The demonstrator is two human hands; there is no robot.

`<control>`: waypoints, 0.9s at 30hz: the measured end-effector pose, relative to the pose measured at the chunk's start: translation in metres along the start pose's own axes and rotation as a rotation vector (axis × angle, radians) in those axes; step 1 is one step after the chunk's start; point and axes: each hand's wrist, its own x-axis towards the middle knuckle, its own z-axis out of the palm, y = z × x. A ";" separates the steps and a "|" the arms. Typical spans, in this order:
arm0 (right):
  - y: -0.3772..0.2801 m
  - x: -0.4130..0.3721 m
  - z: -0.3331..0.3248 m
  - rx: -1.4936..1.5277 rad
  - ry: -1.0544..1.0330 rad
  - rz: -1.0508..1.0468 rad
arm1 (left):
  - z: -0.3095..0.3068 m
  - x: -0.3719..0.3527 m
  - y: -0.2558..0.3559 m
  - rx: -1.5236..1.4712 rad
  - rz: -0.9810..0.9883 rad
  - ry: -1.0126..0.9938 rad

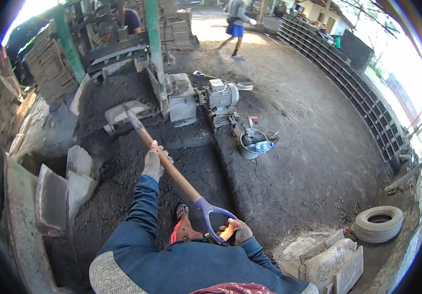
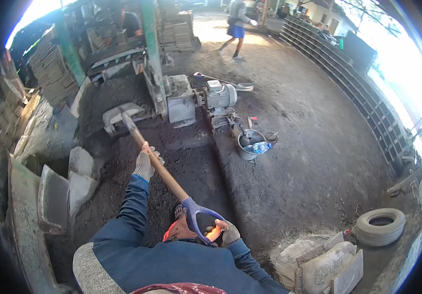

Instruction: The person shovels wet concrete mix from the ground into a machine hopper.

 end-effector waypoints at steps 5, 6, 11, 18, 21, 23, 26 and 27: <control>-0.011 -0.017 -0.003 0.112 0.055 0.068 | 0.021 -0.035 -0.004 -0.177 -0.068 -0.106; -0.010 -0.016 0.024 0.167 0.081 0.070 | 0.020 -0.030 0.011 -0.227 -0.085 -0.088; -0.015 -0.009 0.034 0.155 0.265 -0.024 | 0.028 -0.025 0.012 -0.412 -0.180 -0.078; -0.021 0.027 0.070 0.256 0.234 -0.021 | 0.035 0.029 0.041 -0.347 -0.200 0.054; -0.030 0.069 0.102 0.251 0.256 -0.037 | 0.025 0.082 0.057 -0.416 -0.225 -0.011; -0.032 0.098 0.123 0.239 0.256 -0.042 | 0.011 0.118 0.063 -0.435 -0.240 -0.045; -0.030 0.149 0.160 0.266 0.240 -0.030 | 0.001 0.173 0.089 -0.309 -0.186 -0.030; -0.027 0.171 0.163 0.310 0.169 -0.014 | 0.002 0.190 0.102 -0.261 -0.167 -0.020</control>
